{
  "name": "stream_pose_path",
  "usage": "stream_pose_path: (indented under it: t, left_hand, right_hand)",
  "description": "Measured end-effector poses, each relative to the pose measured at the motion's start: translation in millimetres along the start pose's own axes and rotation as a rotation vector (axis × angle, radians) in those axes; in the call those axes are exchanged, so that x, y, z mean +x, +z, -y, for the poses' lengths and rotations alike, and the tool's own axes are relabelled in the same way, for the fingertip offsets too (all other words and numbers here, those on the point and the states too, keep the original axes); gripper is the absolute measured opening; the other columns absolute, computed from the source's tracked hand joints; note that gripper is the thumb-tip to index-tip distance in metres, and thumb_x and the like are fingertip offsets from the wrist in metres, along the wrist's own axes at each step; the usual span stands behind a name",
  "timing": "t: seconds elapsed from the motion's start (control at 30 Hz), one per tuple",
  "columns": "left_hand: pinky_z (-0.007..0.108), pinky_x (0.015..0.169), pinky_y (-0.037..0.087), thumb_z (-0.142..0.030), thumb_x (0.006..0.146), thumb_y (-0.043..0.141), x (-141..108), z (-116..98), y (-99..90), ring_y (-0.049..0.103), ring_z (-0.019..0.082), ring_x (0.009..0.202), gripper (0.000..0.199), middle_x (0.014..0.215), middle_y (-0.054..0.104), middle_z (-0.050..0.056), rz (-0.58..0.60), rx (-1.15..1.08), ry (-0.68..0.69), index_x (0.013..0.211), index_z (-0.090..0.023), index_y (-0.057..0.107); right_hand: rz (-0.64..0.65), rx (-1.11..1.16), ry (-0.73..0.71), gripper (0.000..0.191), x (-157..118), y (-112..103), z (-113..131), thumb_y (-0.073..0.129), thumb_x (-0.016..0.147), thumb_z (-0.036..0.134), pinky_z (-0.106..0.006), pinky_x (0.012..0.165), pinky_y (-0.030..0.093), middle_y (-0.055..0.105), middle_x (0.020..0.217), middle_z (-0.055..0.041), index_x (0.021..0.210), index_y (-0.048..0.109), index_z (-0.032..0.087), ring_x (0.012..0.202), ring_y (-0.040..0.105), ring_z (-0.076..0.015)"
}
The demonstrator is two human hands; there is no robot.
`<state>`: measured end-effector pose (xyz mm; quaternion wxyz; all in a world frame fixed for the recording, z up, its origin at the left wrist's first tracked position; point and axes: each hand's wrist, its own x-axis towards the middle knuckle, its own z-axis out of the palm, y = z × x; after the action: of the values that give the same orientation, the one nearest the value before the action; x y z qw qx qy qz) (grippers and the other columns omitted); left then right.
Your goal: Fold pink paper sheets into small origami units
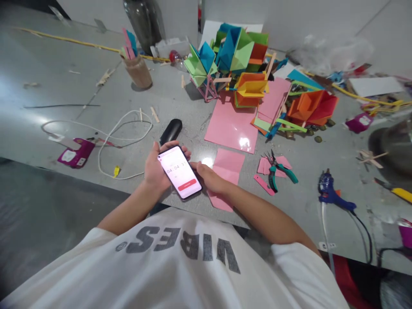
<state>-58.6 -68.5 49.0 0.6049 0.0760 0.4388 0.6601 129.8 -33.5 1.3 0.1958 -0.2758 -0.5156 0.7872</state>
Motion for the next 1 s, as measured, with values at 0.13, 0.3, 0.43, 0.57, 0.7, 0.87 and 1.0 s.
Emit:
stream_pose_path:
  t: [0.13,0.3,0.43,0.57,0.7,0.87,1.0]
  left_hand:
    - [0.046,0.105,0.075,-0.107,0.115,0.069,5.4,22.7,10.3,0.093,0.036,0.123,0.085,0.125,0.095,0.014,-0.007,0.110,0.189,0.140,-0.027,0.083]
    - [0.050,0.143,0.054,-0.070,0.124,0.078,-1.0,-3.7,-26.4,0.074,0.035,0.157,0.045,0.161,0.084,0.012,-0.071,0.667,0.680,0.148,-0.033,0.080]
    - [0.070,0.141,0.050,-0.037,0.110,0.075,-11.9,-24.3,-78.7,0.072,0.047,0.149,0.033,0.151,0.081,0.024,-0.276,1.447,0.737,0.139,-0.023,0.080]
    - [0.076,0.134,0.053,-0.039,0.114,0.071,-9.0,-20.5,-104.3,0.072,0.052,0.143,0.025,0.143,0.081,0.027,-0.301,1.786,0.493,0.130,-0.022,0.080]
    - [0.063,0.126,0.059,-0.027,0.112,0.069,-10.6,-15.4,-97.0,0.076,0.042,0.126,0.010,0.120,0.082,0.018,-0.214,1.636,0.452,0.103,-0.026,0.073]
    - [0.038,0.082,0.059,-0.046,0.101,0.093,-38.7,-0.7,-63.6,0.075,0.026,0.088,0.028,0.100,0.081,0.007,-0.030,0.988,0.309,0.116,-0.023,0.091]
    - [0.031,0.081,0.060,-0.036,0.086,0.103,-46.3,17.3,-40.9,0.075,0.017,0.085,0.048,0.100,0.081,0.002,0.178,0.701,0.022,0.129,-0.020,0.088]
  right_hand:
    - [0.062,0.238,0.161,0.110,-1.9,-0.2,-2.9,0.051,0.106,0.123,-0.056,0.103,0.076,0.095,0.134,-0.0179,0.156,0.075,0.028,0.118,0.094,-0.0396]
    - [0.016,0.389,0.200,0.115,-0.1,-10.8,-2.2,0.041,0.108,0.123,-0.051,0.087,0.076,0.095,0.137,-0.0193,0.168,0.068,0.028,0.107,0.095,-0.0393]
    - [-0.101,0.481,0.091,0.112,4.6,-12.6,-1.2,0.045,0.110,0.120,-0.054,0.094,0.078,0.094,0.141,-0.0196,0.168,0.069,0.028,0.112,0.095,-0.0395]
    - [-0.167,0.522,0.062,0.107,7.5,-9.2,2.9,0.047,0.114,0.116,-0.062,0.112,0.078,0.093,0.147,-0.0203,0.167,0.074,0.027,0.126,0.095,-0.0418]
    - [-0.246,0.556,0.045,0.102,9.0,-6.6,8.5,0.049,0.116,0.112,-0.069,0.126,0.074,0.092,0.154,-0.0219,0.166,0.075,0.027,0.142,0.091,-0.0449]
    - [-0.322,0.599,0.019,0.096,18.0,-12.1,6.7,0.044,0.120,0.107,-0.070,0.126,0.075,0.092,0.157,-0.0210,0.162,0.077,0.027,0.150,0.088,-0.0447]
    - [-0.320,0.791,-0.048,0.083,26.2,-20.2,-0.4,0.042,0.128,0.095,-0.074,0.124,0.076,0.094,0.150,-0.0180,0.164,0.077,0.029,0.150,0.089,-0.0434]
